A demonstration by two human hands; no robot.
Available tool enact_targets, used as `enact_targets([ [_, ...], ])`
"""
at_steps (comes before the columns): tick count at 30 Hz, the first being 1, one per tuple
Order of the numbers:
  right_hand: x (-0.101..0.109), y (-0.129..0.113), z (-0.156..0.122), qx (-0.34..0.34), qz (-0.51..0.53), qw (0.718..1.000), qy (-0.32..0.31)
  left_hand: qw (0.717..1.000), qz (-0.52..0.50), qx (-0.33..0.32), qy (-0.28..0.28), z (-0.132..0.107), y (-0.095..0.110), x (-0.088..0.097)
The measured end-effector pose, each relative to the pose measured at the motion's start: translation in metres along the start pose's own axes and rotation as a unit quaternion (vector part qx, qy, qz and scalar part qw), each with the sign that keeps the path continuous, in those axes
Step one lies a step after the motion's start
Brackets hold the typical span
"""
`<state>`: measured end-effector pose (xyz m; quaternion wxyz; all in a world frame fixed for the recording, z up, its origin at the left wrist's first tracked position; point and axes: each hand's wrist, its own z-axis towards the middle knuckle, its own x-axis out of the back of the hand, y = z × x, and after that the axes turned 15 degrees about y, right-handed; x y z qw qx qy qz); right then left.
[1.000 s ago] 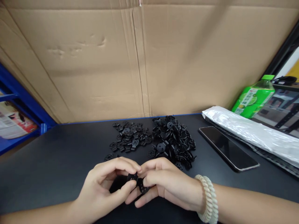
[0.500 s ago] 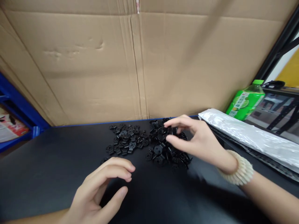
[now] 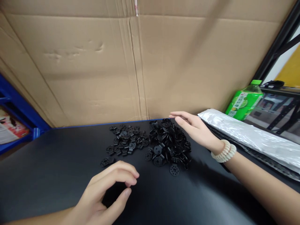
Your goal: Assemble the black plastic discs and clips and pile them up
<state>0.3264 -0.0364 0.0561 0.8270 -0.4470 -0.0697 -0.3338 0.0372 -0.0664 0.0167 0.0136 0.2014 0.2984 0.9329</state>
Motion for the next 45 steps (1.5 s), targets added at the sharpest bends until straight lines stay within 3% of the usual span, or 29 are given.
enact_targets([
  [5, -0.007, -0.014, -0.020, 0.042, 0.002, 0.991, 0.130, 0.998, 0.018, -0.038, -0.038, -0.003, -0.001, -0.002],
  [7, -0.013, -0.025, -0.036, 0.053, 0.034, 0.989, 0.135, 0.993, 0.056, -0.081, -0.066, -0.004, -0.001, -0.001],
  [9, -0.020, -0.038, -0.055, 0.058, 0.072, 0.995, 0.043, 0.971, 0.149, -0.146, -0.116, -0.001, 0.000, 0.003],
  [11, -0.027, -0.050, -0.071, 0.076, 0.119, 0.988, -0.056, 0.925, 0.293, -0.172, -0.171, 0.005, 0.002, 0.010],
  [14, -0.037, -0.060, -0.086, 0.102, 0.172, 0.968, -0.149, 0.836, 0.493, -0.094, -0.222, 0.021, 0.004, 0.027],
  [16, -0.043, -0.061, -0.090, 0.115, 0.185, 0.960, -0.174, 0.788, 0.560, -0.022, -0.256, 0.032, 0.003, 0.039],
  [19, -0.049, -0.059, -0.091, 0.119, 0.182, 0.955, -0.201, 0.760, 0.575, 0.042, -0.300, 0.043, -0.003, 0.052],
  [22, -0.051, -0.055, -0.093, 0.106, 0.167, 0.956, -0.215, 0.780, 0.539, 0.048, -0.313, 0.045, -0.008, 0.053],
  [27, -0.057, -0.051, -0.098, -0.017, 0.116, 0.966, -0.229, 0.864, 0.413, 0.046, -0.284, 0.036, -0.003, 0.037],
  [31, -0.064, -0.046, -0.100, -0.087, 0.125, 0.956, -0.252, 0.939, 0.272, 0.046, -0.204, 0.022, 0.000, 0.021],
  [34, -0.068, -0.043, -0.100, -0.130, 0.161, 0.943, -0.262, 0.977, 0.175, 0.020, -0.121, 0.014, -0.001, 0.012],
  [39, -0.071, -0.040, -0.098, -0.262, 0.321, 0.854, -0.315, 0.999, 0.036, -0.007, -0.033, 0.010, -0.002, 0.006],
  [45, -0.070, -0.041, -0.093, -0.281, 0.382, 0.813, -0.338, 0.990, -0.098, 0.100, -0.023, 0.004, -0.009, 0.000],
])
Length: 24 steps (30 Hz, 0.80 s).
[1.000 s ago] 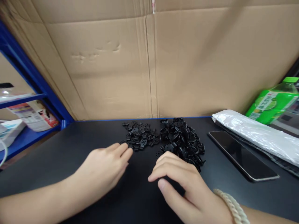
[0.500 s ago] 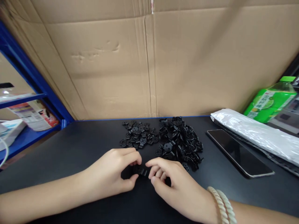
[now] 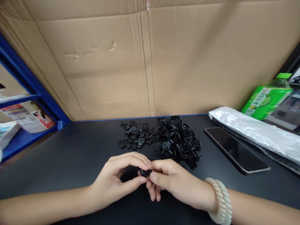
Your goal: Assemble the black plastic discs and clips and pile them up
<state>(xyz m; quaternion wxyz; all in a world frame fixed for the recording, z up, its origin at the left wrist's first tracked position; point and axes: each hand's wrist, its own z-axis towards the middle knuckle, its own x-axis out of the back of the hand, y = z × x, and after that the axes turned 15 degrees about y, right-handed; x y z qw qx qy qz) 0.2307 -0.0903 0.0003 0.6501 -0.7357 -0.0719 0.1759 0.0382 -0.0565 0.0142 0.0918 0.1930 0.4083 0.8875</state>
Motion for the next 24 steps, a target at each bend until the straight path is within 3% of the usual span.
enact_targets([
  [4, 0.001, 0.000, 0.001, -0.031, 0.006, 1.000, -0.001, 0.993, -0.071, 0.080, 0.044, -0.004, -0.004, -0.008],
  [8, 0.000, 0.001, 0.002, -0.041, 0.033, 0.999, 0.007, 0.986, -0.113, 0.100, 0.066, -0.004, -0.005, -0.011],
  [15, 0.002, -0.008, 0.001, -0.097, 0.126, 0.987, -0.001, 0.999, -0.009, 0.018, 0.044, -0.002, -0.004, -0.009],
  [24, 0.001, -0.012, 0.000, -0.103, 0.122, 0.987, 0.020, 1.000, 0.003, 0.010, 0.019, -0.002, -0.003, -0.012],
])
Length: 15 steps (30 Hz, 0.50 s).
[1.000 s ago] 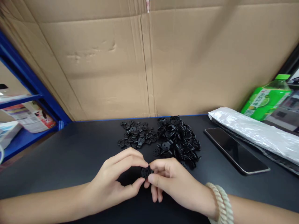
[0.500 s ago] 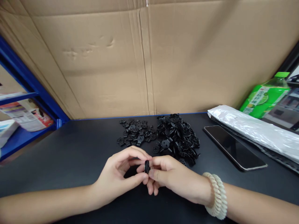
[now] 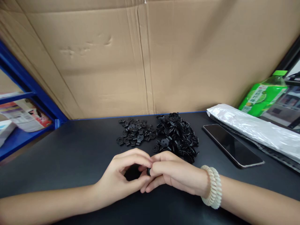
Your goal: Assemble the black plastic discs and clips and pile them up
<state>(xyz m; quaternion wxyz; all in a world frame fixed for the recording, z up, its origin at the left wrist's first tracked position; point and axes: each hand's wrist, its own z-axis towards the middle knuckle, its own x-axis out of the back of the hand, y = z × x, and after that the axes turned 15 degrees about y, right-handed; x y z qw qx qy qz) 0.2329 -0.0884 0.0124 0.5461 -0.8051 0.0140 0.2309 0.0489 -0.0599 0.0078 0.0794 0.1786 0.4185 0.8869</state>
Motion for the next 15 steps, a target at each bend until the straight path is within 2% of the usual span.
enact_targets([
  [8, -0.0052, 0.0027, 0.0065, -0.022, -0.033, 0.998, 0.043, 0.999, -0.017, 0.024, 0.014, -0.0018, -0.0001, -0.0027],
  [15, -0.0006, -0.0018, 0.0042, -0.002, -0.017, 1.000, -0.026, 0.999, -0.015, 0.052, -0.003, 0.0003, -0.0026, -0.0013],
])
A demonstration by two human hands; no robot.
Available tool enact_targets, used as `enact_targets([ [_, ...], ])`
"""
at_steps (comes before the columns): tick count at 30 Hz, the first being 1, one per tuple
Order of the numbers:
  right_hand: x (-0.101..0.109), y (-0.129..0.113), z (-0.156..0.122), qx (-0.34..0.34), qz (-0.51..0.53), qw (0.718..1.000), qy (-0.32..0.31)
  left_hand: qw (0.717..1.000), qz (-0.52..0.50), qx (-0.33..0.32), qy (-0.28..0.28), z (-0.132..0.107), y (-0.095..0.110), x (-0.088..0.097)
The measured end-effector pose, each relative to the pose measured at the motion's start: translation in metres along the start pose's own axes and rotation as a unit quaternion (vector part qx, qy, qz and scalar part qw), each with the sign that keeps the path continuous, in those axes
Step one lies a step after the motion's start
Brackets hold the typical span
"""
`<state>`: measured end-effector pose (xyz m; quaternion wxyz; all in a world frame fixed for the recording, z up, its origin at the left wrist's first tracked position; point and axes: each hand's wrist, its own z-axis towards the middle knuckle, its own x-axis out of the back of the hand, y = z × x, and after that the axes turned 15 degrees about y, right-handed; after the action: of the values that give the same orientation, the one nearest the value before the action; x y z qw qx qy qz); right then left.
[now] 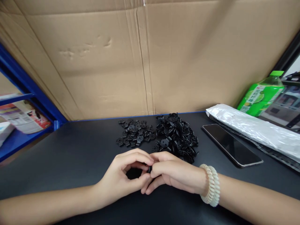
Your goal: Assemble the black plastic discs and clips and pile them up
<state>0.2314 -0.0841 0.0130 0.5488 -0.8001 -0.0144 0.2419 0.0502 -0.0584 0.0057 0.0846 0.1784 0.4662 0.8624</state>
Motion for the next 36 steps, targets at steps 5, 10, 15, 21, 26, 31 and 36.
enact_targets([
  [5, 0.001, 0.000, 0.001, 0.002, -0.002, 1.000, -0.001, 1.000, 0.000, -0.003, -0.012, 0.000, -0.001, -0.001],
  [10, -0.002, 0.001, 0.003, -0.002, -0.017, 1.000, 0.004, 1.000, 0.002, 0.020, -0.014, -0.001, 0.001, -0.002],
  [15, -0.011, 0.003, 0.003, -0.023, -0.026, 0.999, 0.033, 0.999, 0.009, 0.031, -0.002, -0.001, 0.002, -0.005],
  [21, -0.017, 0.008, 0.003, -0.018, 0.001, 0.998, 0.066, 0.992, -0.012, 0.111, 0.051, 0.001, 0.001, -0.004],
  [26, -0.008, -0.002, -0.004, 0.004, 0.012, 0.999, 0.044, 0.970, -0.144, 0.186, 0.067, 0.004, -0.005, 0.006],
  [31, -0.001, -0.010, -0.013, 0.106, -0.136, 0.984, 0.035, 0.958, -0.201, 0.183, 0.087, 0.003, -0.009, 0.013],
  [36, 0.016, -0.034, -0.025, 0.347, -0.441, 0.815, 0.144, 0.965, -0.186, 0.172, 0.066, 0.000, -0.006, 0.012],
])
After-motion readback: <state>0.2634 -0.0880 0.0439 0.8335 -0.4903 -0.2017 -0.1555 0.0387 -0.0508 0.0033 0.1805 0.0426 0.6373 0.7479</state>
